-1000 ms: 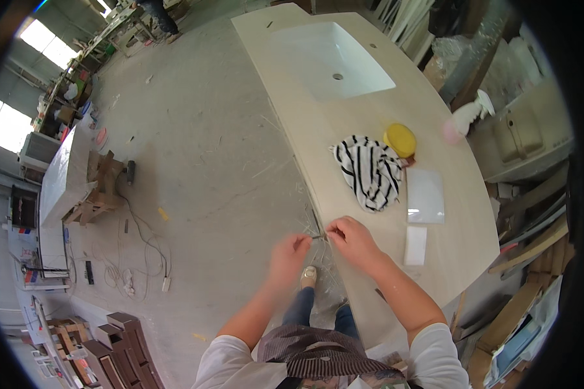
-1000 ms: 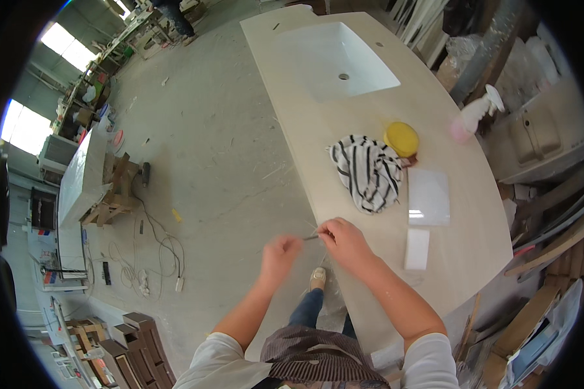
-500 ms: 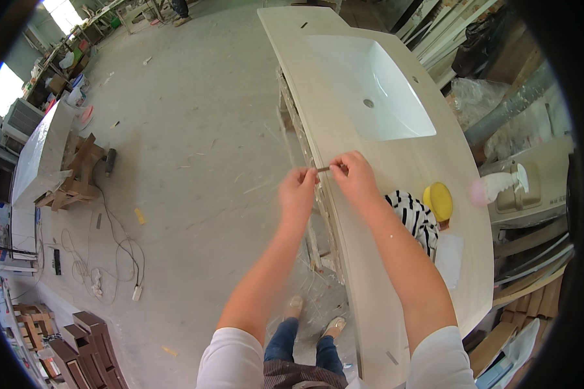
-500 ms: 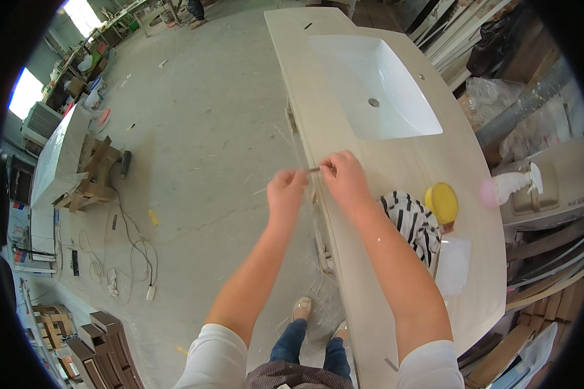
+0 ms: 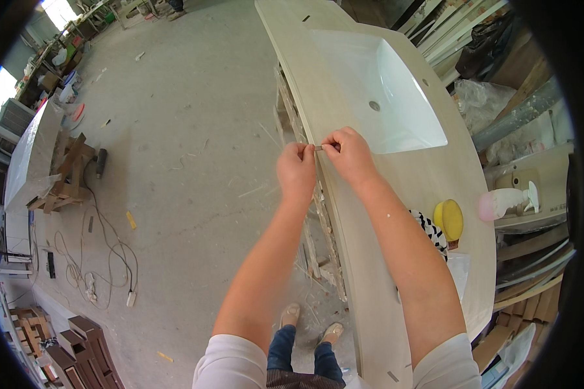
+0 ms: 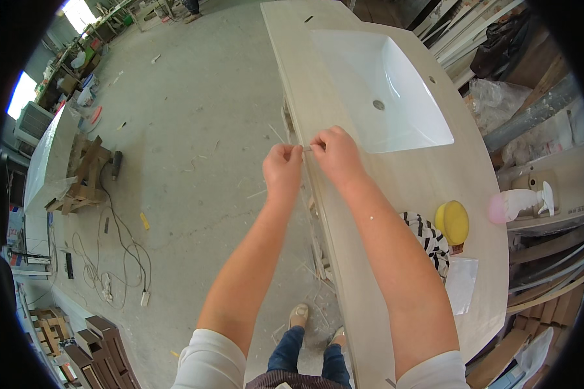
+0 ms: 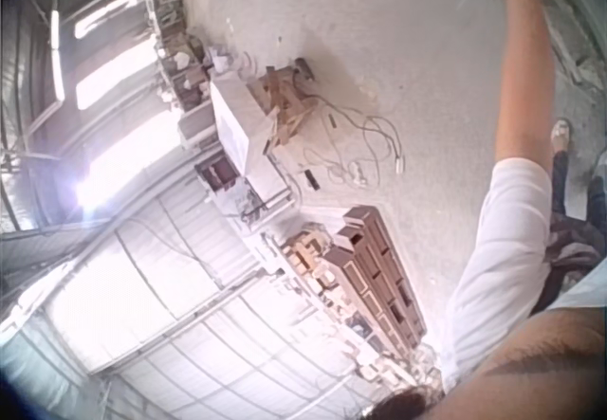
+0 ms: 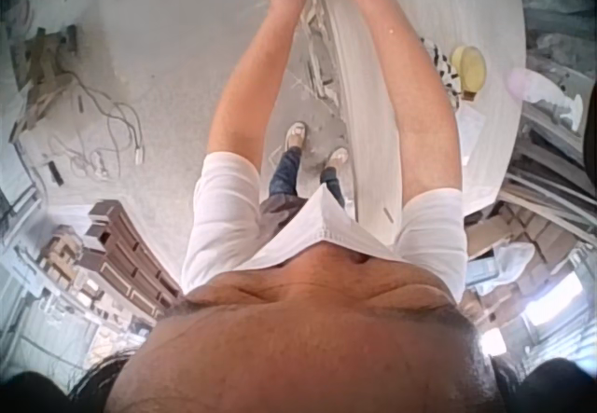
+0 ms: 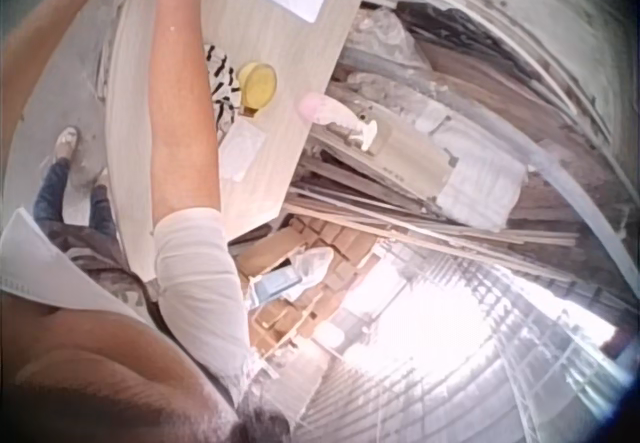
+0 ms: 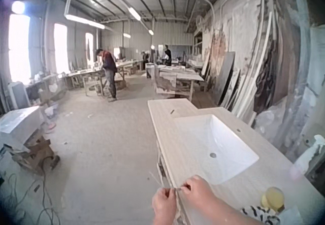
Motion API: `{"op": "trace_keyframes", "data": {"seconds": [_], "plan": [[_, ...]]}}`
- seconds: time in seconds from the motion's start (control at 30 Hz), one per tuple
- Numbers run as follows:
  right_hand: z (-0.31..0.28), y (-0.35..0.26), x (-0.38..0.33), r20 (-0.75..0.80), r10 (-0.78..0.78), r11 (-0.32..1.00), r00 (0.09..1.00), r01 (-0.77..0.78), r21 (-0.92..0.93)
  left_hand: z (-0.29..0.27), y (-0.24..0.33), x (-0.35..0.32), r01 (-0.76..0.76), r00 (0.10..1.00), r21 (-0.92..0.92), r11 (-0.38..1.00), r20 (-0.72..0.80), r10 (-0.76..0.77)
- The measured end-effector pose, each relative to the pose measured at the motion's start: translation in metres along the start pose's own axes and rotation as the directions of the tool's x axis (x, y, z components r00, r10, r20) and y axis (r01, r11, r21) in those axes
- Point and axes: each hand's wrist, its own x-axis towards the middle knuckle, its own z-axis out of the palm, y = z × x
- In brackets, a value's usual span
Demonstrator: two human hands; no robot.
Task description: The person uses a small blade to carefully cut and peel off strips of tape from the edges of large flat panels. They move between different workstations in a workshop, repeating the same peeling action on multiple surfaces.
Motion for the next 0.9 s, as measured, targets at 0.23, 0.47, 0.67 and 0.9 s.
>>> {"op": "trace_keyframes", "data": {"seconds": [0.23,0.47,0.67,0.9], "plan": [[-0.004,-0.002,-0.002,0.027,-0.002,1.0,1.0,0.002,0.015,0.003,-0.008,0.001,-0.009,1.0,-0.009,1.0,0.0,0.009],[-0.009,-0.003,-0.016,0.038,-0.028,0.999,0.999,0.027,0.025,0.0,-0.013,-0.011,0.024,1.0,-0.002,1.0,0.019,-0.024],[-0.013,-0.005,-0.038,0.044,-0.019,0.999,0.999,0.018,0.035,-0.008,-0.014,-0.035,-0.035,0.999,0.023,0.999,0.016,0.034],[-0.026,-0.013,-0.077,0.045,0.008,0.997,0.999,-0.011,0.075,-0.017,-0.007,-0.075,0.049,0.997,-0.035,0.998,0.064,-0.047]]}}
